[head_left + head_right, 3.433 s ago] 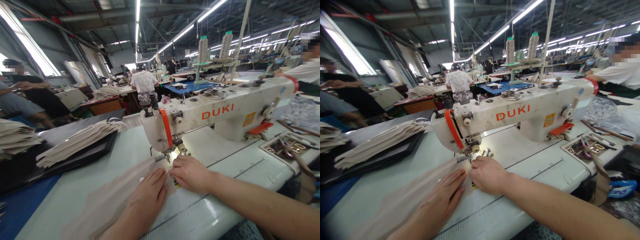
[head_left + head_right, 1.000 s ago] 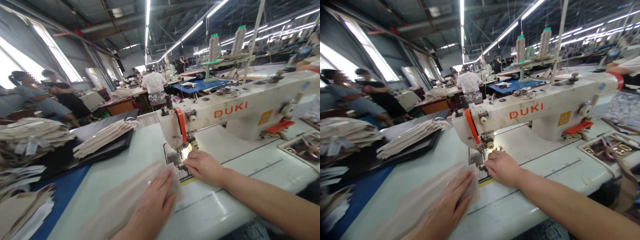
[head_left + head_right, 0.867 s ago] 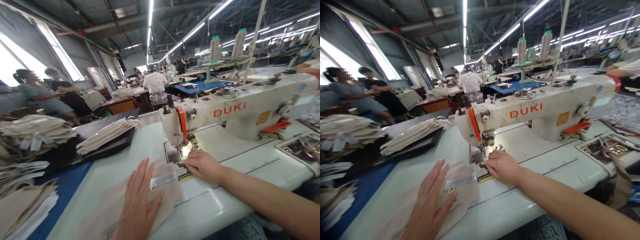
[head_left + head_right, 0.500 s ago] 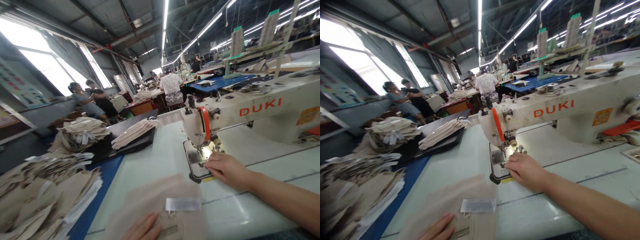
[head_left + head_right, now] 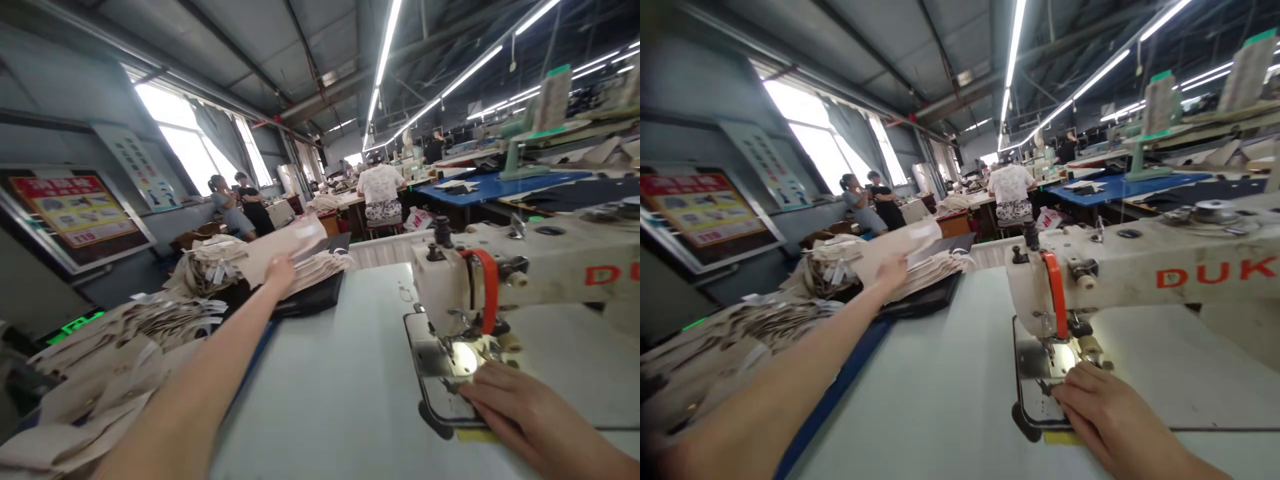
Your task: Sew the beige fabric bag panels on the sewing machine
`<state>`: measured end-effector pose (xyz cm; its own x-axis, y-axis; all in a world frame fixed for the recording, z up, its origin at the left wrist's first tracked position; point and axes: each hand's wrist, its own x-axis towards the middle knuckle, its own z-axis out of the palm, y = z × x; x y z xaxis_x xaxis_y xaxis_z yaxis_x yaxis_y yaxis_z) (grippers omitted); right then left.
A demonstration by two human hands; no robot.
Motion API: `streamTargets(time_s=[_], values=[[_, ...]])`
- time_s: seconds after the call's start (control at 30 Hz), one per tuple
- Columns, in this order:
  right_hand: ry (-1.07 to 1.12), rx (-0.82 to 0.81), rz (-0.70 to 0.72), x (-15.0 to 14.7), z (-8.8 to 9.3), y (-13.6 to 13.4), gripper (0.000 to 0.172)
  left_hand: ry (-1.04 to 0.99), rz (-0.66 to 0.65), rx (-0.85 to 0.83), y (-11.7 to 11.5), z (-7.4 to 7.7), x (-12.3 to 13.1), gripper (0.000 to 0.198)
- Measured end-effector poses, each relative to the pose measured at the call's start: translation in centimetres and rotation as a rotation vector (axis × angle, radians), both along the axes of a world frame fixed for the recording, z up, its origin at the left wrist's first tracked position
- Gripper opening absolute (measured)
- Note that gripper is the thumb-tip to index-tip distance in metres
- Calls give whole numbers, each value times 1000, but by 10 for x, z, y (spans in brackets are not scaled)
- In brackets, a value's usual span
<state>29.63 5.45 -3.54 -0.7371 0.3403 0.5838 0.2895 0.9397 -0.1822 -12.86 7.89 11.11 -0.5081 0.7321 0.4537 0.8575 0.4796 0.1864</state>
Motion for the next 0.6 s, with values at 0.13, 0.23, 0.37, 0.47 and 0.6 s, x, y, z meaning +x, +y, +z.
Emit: streamTargets(time_s=[0.13,0.23,0.37,0.47,0.6], values=[[82,202,30,3,-12,9,25,-26,147,-67,20,-61,4,38],[69,238,40,7,-23,16,23,-7,173,-89,5,-73,-5,45],[37,211,28,11,-31,19,22,6,160,-164,-57,-55,-38,48],[54,151,19,8,-27,15,26,-22,220,-235,-124,-44,-66,40],[55,52,9,3,-16,8,30,-96,302,-316,-198,-46,-88,33]])
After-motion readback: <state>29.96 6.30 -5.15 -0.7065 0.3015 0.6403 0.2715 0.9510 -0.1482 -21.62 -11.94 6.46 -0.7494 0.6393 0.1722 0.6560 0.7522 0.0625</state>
